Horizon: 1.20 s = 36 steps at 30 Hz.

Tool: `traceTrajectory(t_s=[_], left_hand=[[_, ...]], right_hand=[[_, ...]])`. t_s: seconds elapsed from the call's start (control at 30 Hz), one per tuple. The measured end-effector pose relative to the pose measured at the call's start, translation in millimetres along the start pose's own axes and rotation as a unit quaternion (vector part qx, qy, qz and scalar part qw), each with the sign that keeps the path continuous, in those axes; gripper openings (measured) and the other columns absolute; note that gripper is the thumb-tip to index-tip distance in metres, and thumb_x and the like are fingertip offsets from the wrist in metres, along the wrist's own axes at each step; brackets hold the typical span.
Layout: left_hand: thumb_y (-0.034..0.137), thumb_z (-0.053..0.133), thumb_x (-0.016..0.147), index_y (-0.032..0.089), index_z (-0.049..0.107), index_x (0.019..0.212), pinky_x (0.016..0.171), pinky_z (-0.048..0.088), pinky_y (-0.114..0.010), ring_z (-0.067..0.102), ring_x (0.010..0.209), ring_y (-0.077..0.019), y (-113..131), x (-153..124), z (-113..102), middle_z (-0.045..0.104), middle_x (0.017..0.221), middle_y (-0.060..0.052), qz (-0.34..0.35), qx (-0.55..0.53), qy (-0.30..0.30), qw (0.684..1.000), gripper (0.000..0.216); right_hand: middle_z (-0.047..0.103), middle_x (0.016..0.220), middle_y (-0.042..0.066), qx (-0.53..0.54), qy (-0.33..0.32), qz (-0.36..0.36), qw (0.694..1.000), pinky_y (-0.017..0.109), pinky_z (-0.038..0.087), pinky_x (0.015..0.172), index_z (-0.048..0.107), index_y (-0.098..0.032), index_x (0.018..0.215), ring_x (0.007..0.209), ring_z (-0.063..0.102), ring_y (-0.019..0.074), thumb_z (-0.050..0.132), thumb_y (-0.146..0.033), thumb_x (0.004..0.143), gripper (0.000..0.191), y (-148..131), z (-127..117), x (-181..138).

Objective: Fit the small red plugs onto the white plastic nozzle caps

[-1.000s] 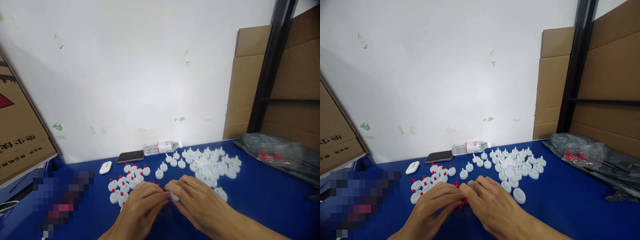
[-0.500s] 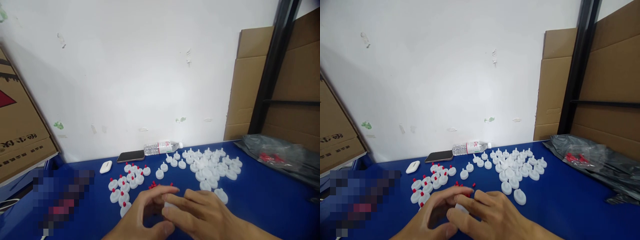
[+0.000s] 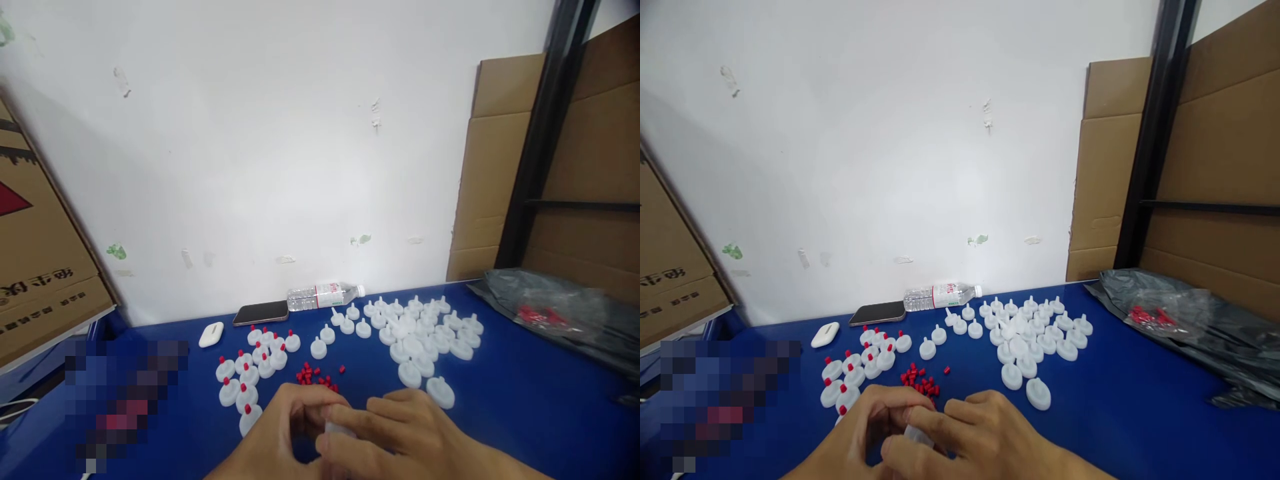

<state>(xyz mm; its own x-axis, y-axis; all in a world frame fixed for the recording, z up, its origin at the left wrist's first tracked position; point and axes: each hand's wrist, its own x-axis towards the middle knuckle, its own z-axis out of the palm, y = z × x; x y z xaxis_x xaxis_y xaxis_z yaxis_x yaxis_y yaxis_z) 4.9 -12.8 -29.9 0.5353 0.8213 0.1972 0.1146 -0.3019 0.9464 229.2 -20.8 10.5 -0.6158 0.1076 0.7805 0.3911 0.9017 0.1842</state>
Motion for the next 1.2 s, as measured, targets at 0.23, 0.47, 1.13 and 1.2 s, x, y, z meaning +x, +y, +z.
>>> traceTrajectory(t_s=[0.23, 0.47, 1.13, 1.2], left_hand=[[0.039, 0.061, 0.097, 0.028, 0.051, 0.126, 0.06, 0.05, -0.023, 0.065, 0.075, -0.0147, 27, 12, -3, 0.068, 0.108, -0.004, 0.036, 0.14, 0.024, 0.989, 0.033], [0.031, 0.05, 0.103, 0.031, 0.056, 0.12, 0.062, 0.052, -0.026, 0.064, 0.081, -0.0162, 16, 10, -3, 0.053, 0.121, -0.006, 0.171, 0.356, 0.015, 0.919, 0.018], [0.027, 0.055, 0.094, 0.022, 0.06, 0.082, 0.1, 0.042, -0.049, 0.058, 0.091, -0.0231, 36, 21, -78, 0.06, 0.089, -0.001, -0.012, 0.523, -0.025, 0.852, 0.014], [0.021, 0.053, 0.092, 0.021, 0.058, 0.082, 0.101, 0.041, -0.049, 0.057, 0.09, -0.0228, 39, 20, -77, 0.06, 0.09, -0.002, 0.011, 0.539, -0.024, 0.842, 0.011]], right_hand=[[0.078, 0.095, -0.002, -0.015, -0.047, 0.063, 0.997, 0.025, 0.042, 0.05, 0.054, -0.02, 0.128, 0.059, 0.066, 0.0082, 0.04, -0.027, 0.109, 0.025, 8, 7, -5], [0.074, 0.076, -0.005, 0.029, -0.081, 0.108, 0.99, 0.027, 0.043, 0.051, 0.037, -0.019, 0.143, 0.055, 0.068, 0.0117, 0.04, -0.029, 0.108, 0.036, 6, 10, -7], [0.063, 0.069, -0.004, -0.01, -0.23, 0.07, 0.971, 0.033, 0.029, 0.048, 0.06, -0.021, 0.114, 0.053, 0.058, 0.0151, 0.045, -0.013, 0.091, 0.029, 10, 9, -15], [0.063, 0.068, -0.004, -0.011, -0.233, 0.069, 0.97, 0.033, 0.028, 0.049, 0.062, -0.021, 0.109, 0.053, 0.057, 0.0148, 0.046, -0.012, 0.088, 0.028, 11, 10, -15]])
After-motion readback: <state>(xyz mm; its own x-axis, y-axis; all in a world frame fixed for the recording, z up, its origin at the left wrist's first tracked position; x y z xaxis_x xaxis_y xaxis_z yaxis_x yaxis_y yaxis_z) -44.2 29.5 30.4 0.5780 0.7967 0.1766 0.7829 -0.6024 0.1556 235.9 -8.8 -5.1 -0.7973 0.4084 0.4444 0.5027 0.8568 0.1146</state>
